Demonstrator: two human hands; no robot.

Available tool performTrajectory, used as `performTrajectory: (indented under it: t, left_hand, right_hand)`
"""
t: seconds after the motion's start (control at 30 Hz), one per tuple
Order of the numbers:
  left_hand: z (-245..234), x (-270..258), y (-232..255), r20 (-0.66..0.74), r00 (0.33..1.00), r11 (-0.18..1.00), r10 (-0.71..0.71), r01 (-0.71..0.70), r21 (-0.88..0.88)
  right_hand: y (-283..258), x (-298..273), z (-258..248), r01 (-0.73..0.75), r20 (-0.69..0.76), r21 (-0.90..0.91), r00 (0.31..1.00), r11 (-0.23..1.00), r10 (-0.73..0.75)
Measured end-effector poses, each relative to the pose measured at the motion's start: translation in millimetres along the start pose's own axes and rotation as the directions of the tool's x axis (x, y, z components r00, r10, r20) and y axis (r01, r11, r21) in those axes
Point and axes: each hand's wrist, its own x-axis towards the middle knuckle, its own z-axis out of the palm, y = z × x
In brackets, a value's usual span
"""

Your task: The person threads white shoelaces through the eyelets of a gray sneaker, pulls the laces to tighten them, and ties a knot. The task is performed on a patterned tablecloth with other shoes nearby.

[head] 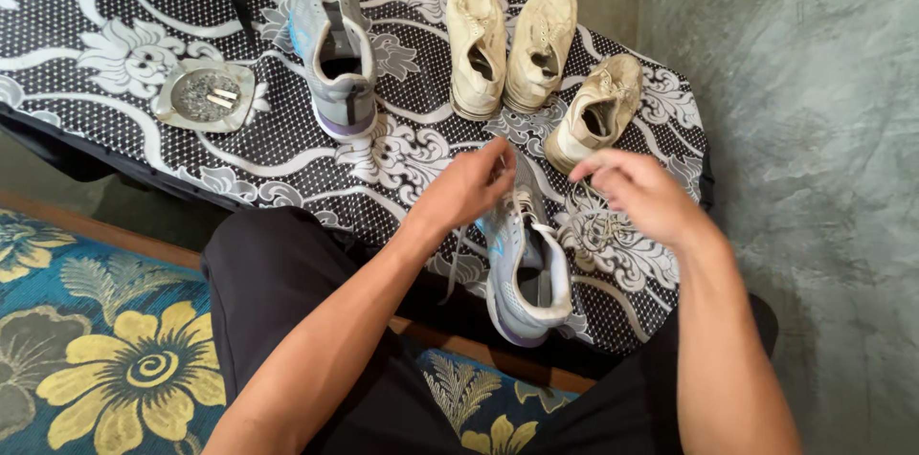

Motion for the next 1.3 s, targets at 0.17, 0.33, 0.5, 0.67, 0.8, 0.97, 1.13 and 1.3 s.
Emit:
performTrajectory:
  t: [0.17, 0.33, 0.5, 0.67, 0.8, 0.97, 1.13, 1.3]
  left_hand:
    - [-6.5, 0.0, -4.6, -0.079, 0.991, 0.981, 0.107, -0.092, 0.17]
    - [-6.0, -2.9, -8.3, 0.36, 0.933, 0.97, 0.027, -0.111, 0.216]
    - [-4.0, -2.8, -5.9, 0.52, 0.851, 0.979, -0.07, -0.042, 0.201]
    - [-6.1, 2.1, 1.3, 0.611, 0.766, 0.957, -0.202, 0.023, 0.288]
    - [-5.3, -0.3, 4.9, 0.594, 0.782, 0.953, -0.191, 0.003, 0.302]
    - [-3.8, 0.2, 1.0, 0.598, 0.776, 0.934, -0.202, -0.031, 0.356]
    - [0.3, -1.6, -14.5, 0.567, 0.819, 0.955, -0.089, -0.092, 0.283]
    - [3.5, -0.4, -28.3, 0.51, 0.86, 0.978, -0.021, -0.089, 0.191]
  right_hand:
    - [-6.9, 8.5, 28.4, 0.066, 0.071, -0.256, 0.996, 0.965, -0.049]
    - [-11.1, 13.3, 35.6, -0.033, 0.006, -0.414, 0.999, 0.91, 0.039]
    - [-13.3, 15.3, 38.2, -0.081, 0.038, -0.433, 0.993, 0.897, 0.108]
    - [-23.9, 9.6, 43.0, -0.15, 0.068, -0.472, 0.976, 0.869, 0.206]
    - [-33.7, 6.5, 49.7, -0.064, 0.095, -0.532, 0.986, 0.844, 0.134]
    - [-42.6, 9.6, 62.3, 0.029, 0.104, -0.541, 0.994, 0.84, 0.032]
    - [-47.7, 10.4, 71.8, 0.112, 0.117, -0.702, 0.992, 0.703, -0.042]
    - [-55.3, 10.8, 74.6, 0.107, 0.118, -0.742, 0.993, 0.661, -0.028]
